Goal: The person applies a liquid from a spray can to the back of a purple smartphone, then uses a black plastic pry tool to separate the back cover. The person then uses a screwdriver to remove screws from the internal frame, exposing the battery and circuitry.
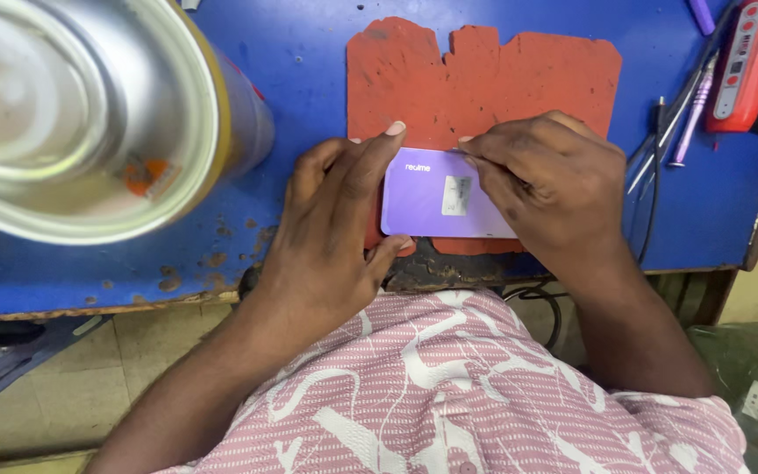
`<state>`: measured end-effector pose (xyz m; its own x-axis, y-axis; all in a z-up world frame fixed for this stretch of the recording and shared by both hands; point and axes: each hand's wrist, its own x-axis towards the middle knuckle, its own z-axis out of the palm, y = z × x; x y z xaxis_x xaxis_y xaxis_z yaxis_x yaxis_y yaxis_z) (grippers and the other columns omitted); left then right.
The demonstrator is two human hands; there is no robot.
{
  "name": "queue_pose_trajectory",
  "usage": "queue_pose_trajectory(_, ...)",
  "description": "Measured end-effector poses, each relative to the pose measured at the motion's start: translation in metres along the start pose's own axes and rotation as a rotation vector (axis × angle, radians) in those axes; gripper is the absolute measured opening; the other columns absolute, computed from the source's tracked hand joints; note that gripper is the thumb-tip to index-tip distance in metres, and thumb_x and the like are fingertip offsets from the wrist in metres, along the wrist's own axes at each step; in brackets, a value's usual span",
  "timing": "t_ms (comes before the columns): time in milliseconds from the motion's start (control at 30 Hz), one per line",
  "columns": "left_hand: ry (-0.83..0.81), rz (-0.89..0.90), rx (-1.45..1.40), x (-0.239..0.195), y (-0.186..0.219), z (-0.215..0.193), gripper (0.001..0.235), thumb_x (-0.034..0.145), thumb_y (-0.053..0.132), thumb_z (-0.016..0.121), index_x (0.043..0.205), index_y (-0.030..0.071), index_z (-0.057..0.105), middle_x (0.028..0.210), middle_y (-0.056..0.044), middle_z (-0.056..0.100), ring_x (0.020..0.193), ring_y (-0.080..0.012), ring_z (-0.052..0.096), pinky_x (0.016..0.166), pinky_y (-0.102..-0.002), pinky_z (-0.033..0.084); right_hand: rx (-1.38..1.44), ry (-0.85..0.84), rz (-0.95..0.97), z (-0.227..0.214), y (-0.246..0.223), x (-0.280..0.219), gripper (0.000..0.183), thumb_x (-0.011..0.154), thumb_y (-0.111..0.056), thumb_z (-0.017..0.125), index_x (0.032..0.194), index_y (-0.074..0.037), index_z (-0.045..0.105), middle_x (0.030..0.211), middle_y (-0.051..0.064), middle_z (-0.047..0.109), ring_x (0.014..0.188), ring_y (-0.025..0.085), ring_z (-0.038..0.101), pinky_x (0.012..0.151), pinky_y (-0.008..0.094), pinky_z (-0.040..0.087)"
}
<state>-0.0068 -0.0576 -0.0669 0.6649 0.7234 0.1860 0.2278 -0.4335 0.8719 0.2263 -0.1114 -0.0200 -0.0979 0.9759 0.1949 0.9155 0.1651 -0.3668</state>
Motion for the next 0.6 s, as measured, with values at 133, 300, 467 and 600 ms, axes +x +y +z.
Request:
queue_pose_trajectory(133,-0.012,-0.018,-0.008,0.001,-0.001,-0.001,0.096,0.081,0.017,0.089,0.157,0.007,0.031,0.143,-0.017,0.054,0.133,-0.0385,0.048,0.113,-0.051,0.041,0.016,-0.036,0.008,0.000,0.002,0.001,0.018,0.093,0.001,0.085,0.108,-0.005,0.077,0.104,0.007,0.075,0.087,0.019,0.070,0.074,0.031,0.056)
queue_pose_trajectory(300,-0.015,-0.001,-0.009,0.003,0.000,-0.003,0.095,0.083,0.019,0.087,0.157,0.007,0.030,0.144,-0.017,0.054,0.135,-0.0389,0.048,0.115,-0.051,0.041,0.024,-0.057,-0.024,-0.001,0.004,0.007,0.016,0.093,-0.001,0.086,0.105,-0.006,0.077,0.103,0.006,0.075,0.089,0.020,0.070,0.072,0.030,0.057)
queue_pose_trajectory(467,-0.034,-0.009,-0.013,0.004,-0.001,-0.004,0.092,0.085,0.018,0.086,0.157,0.006,0.030,0.143,-0.017,0.055,0.135,-0.0386,0.048,0.115,-0.051,0.040,-0.002,-0.098,-0.117,-0.007,0.003,0.018,0.017,0.086,0.001,0.085,0.101,-0.002,0.077,0.096,0.009,0.074,0.086,0.021,0.072,0.071,0.033,0.058)
queue_pose_trajectory(600,-0.046,-0.023,-0.019,0.005,-0.001,-0.003,0.092,0.085,0.017,0.086,0.158,0.006,0.030,0.142,-0.016,0.056,0.135,-0.0381,0.049,0.115,-0.050,0.041,0.015,-0.108,-0.148,-0.008,0.003,0.028,0.017,0.080,0.002,0.085,0.094,-0.001,0.076,0.090,0.011,0.073,0.083,0.023,0.072,0.067,0.034,0.058)
